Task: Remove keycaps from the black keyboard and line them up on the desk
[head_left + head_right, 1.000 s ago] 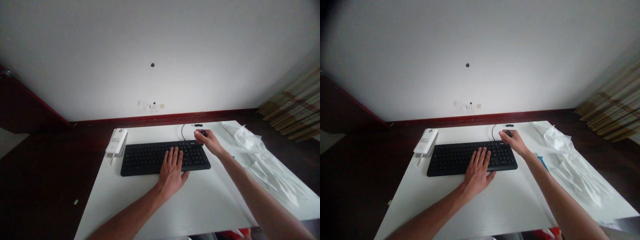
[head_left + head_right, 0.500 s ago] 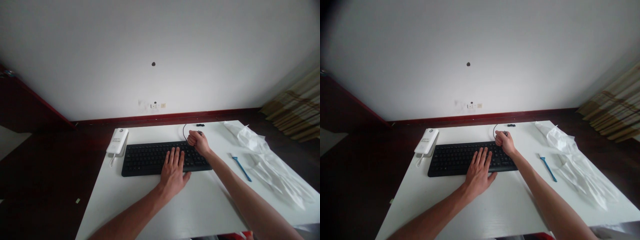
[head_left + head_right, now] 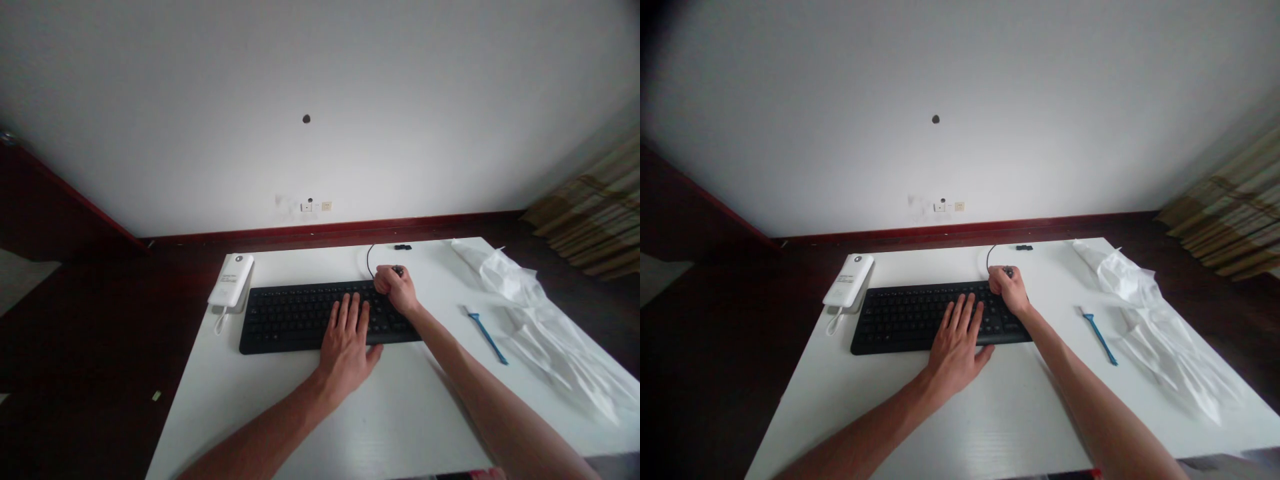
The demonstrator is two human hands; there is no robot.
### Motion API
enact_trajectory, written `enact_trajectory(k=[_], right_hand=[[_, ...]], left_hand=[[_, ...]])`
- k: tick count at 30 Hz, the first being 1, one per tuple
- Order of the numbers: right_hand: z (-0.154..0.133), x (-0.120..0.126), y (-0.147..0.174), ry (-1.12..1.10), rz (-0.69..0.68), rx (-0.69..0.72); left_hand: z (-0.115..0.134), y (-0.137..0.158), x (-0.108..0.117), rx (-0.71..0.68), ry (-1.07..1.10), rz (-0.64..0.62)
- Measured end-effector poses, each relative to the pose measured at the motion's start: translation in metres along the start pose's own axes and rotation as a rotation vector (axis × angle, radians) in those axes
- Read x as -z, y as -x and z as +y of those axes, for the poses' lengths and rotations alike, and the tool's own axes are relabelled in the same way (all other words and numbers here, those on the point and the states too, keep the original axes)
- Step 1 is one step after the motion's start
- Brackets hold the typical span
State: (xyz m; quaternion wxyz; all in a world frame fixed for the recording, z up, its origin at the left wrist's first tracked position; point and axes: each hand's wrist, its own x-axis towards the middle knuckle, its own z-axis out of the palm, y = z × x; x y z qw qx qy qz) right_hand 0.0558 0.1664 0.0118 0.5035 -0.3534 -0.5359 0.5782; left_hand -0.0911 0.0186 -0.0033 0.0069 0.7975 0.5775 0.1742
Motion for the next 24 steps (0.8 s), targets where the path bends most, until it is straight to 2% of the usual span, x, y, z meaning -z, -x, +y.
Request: enact_trajectory(k=[24], right_hand=[[-0.0026,-0.0057,0.0052,0.117,0.035,0.017]], left_hand=[[0.0000,-0.0008,-0.0004,0.000,-0.016,-0.011]])
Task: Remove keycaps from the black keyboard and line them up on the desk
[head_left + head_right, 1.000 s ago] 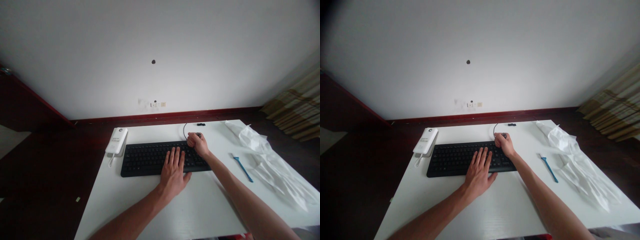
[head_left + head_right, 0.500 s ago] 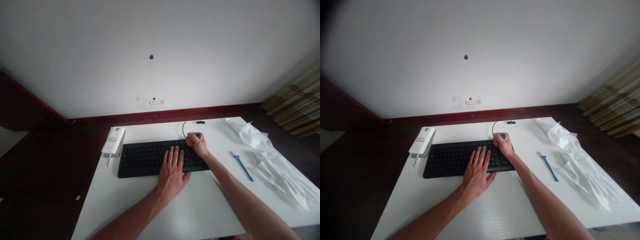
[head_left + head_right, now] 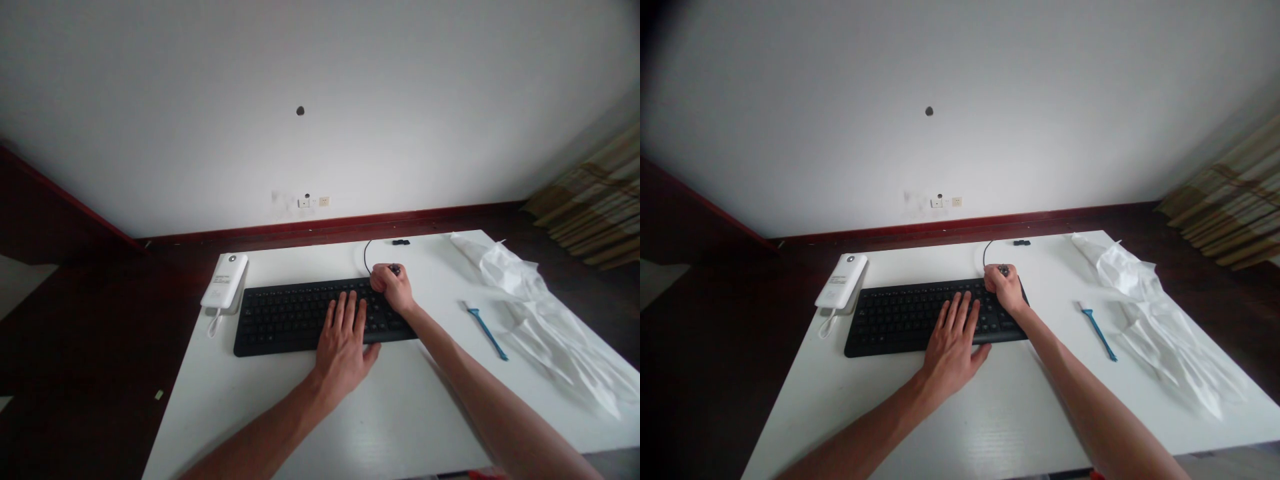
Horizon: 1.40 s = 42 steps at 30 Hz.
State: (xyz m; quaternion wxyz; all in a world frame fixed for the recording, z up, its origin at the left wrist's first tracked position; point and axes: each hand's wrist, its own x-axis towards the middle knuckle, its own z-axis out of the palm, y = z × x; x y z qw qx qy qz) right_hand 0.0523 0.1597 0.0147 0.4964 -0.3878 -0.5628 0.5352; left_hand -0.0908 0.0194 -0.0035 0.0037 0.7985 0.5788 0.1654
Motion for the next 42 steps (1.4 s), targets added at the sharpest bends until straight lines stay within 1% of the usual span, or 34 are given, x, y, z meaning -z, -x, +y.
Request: enact_trajectory(k=[3,5,12,19,21,23,24,25,28,30,33,35,38,40,42], right_hand=[[0.001,-0.002,0.001,0.091,-0.014,0.024],[0.002,-0.002,0.002,0.103,-0.002,0.036],[0.001,-0.002,-0.002,-0.029,-0.014,0.017],[0.001,-0.003,-0.002,-0.120,-0.072,-0.011],[-0.002,0.002,-0.002,-0.144,-0.067,-0.005],[-0.010,0.013,-0.005,-0.115,-0.013,0.030],[-0.016,0.021,-0.008,-0.054,0.043,0.064],[-0.021,0.031,-0.012,0.064,0.098,0.108],[-0.034,0.064,-0.029,0.505,0.217,0.196],[-0.035,0.087,-0.044,0.666,0.249,0.214],[-0.026,0.118,-0.067,0.842,0.287,0.218],[-0.018,0.136,-0.080,0.980,0.194,0.219],[-0.008,0.157,-0.095,1.132,0.099,0.220],[-0.004,0.164,-0.102,1.186,0.014,0.219],[-0.001,0.167,-0.107,1.230,-0.074,0.216]], left_hand=[[0.000,0.000,-0.001,0.000,-0.005,0.000],[0.000,0.000,-0.002,0.001,-0.010,0.000],[0.000,0.000,-0.001,-0.004,-0.015,0.001],[0.000,0.001,-0.001,-0.014,-0.010,0.021],[-0.001,0.001,0.000,-0.015,-0.009,0.020],[-0.001,0.000,0.001,-0.011,-0.010,0.020],[-0.001,0.000,0.001,-0.013,-0.008,0.021],[-0.001,0.000,0.002,-0.017,-0.003,0.021],[-0.003,0.001,0.004,-0.031,0.003,0.019],[-0.003,0.001,0.005,-0.033,0.003,0.014],[-0.004,0.002,0.003,-0.033,0.012,0.010],[-0.004,0.002,0.002,-0.031,0.019,0.015],[-0.005,0.003,0.001,-0.035,0.018,0.027],[-0.005,0.003,0.001,-0.042,0.005,0.030],[-0.005,0.002,0.001,-0.045,-0.011,0.032]])
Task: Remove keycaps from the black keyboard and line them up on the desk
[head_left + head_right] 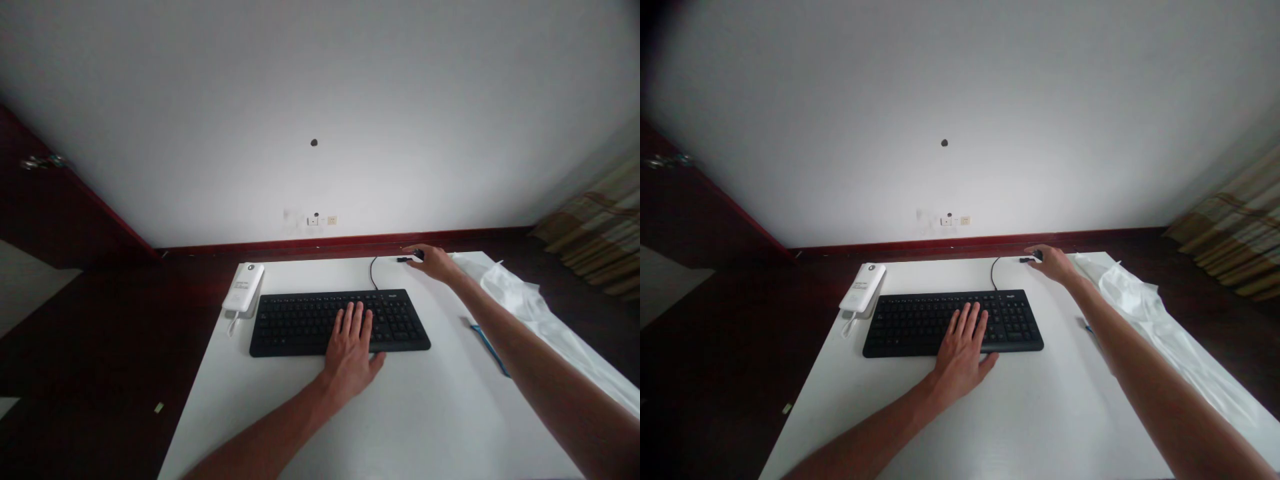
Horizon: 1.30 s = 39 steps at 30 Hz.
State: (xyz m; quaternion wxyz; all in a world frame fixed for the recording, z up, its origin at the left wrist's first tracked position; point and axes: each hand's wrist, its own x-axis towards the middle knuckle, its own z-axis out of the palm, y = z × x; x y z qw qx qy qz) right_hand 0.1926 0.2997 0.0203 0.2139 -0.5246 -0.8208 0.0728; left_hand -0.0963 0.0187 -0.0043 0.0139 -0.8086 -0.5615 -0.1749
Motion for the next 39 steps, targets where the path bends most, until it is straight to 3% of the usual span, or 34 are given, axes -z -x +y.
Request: enact_trajectory(k=[9,15,21,27,32,39], right_hand=[[-0.019,-0.013,-0.013,0.147,-0.123,0.004],[-0.039,-0.005,-0.006,0.110,-0.067,-0.007],[-0.077,0.018,0.039,-0.086,-0.052,0.062],[-0.113,0.021,0.083,-0.170,-0.271,0.058],[-0.111,0.009,0.088,-0.276,-0.246,0.046],[-0.108,0.009,0.090,-0.241,-0.214,0.026]], left_hand=[[0.000,0.000,0.000,0.013,0.020,-0.009],[0.000,0.000,0.000,0.003,0.027,0.005],[0.001,0.000,0.000,0.014,0.051,0.000],[0.003,-0.002,0.001,0.023,0.019,-0.020],[0.004,-0.003,0.004,0.017,-0.048,-0.035],[0.004,-0.006,0.007,-0.004,-0.063,-0.079]])
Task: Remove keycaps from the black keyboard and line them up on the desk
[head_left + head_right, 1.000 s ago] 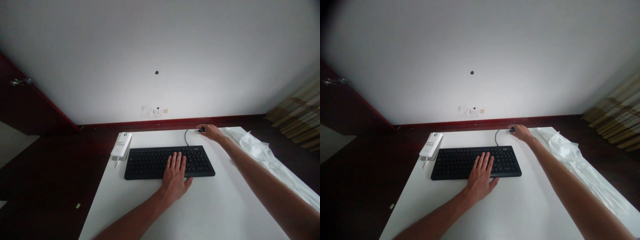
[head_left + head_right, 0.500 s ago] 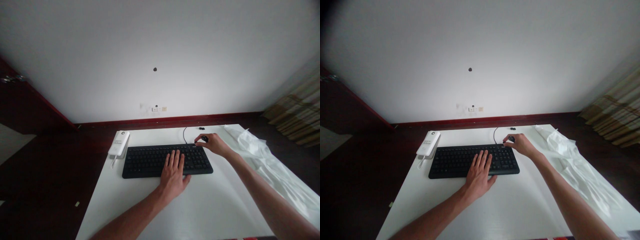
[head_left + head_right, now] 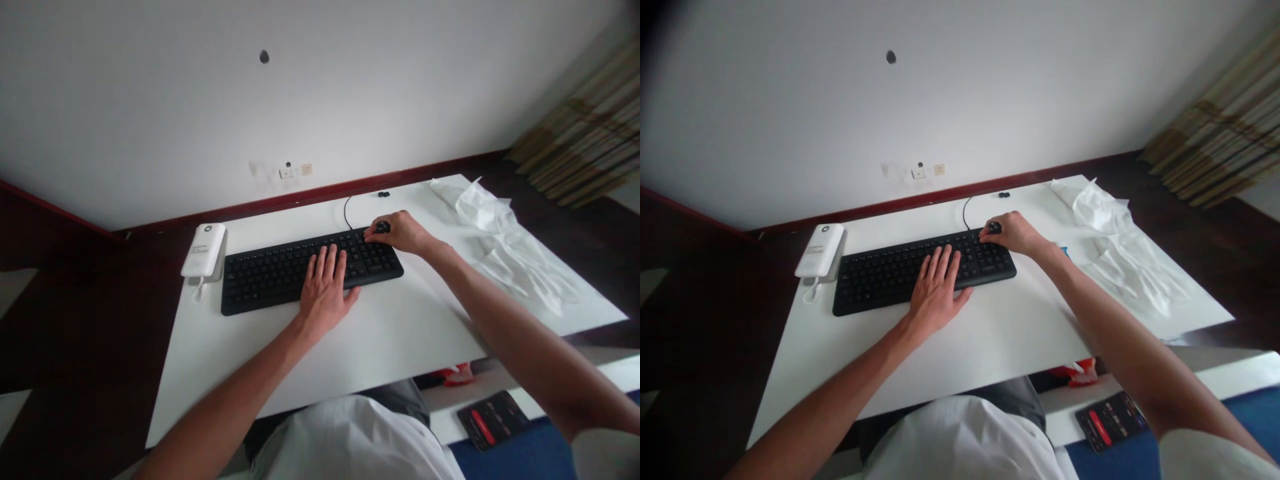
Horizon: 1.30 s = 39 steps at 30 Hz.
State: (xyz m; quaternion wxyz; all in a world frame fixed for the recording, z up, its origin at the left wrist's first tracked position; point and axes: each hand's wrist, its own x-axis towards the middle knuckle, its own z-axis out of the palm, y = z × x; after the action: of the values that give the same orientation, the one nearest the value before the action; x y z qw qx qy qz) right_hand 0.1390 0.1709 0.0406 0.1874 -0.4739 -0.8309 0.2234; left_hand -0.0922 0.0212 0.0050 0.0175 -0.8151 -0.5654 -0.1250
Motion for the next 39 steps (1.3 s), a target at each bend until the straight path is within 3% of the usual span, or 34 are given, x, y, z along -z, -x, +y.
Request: enact_trajectory(k=[17,26,39], right_hand=[[0.004,0.008,0.006,0.175,-0.009,0.206],[0.012,0.005,0.013,0.223,0.055,0.220],[0.011,0.004,0.015,0.138,-0.003,0.195]], left_hand=[[0.001,0.000,0.000,-0.012,0.007,-0.027],[0.001,0.001,-0.003,0.004,-0.002,-0.019],[0.001,0.001,-0.005,0.005,0.024,0.006]])
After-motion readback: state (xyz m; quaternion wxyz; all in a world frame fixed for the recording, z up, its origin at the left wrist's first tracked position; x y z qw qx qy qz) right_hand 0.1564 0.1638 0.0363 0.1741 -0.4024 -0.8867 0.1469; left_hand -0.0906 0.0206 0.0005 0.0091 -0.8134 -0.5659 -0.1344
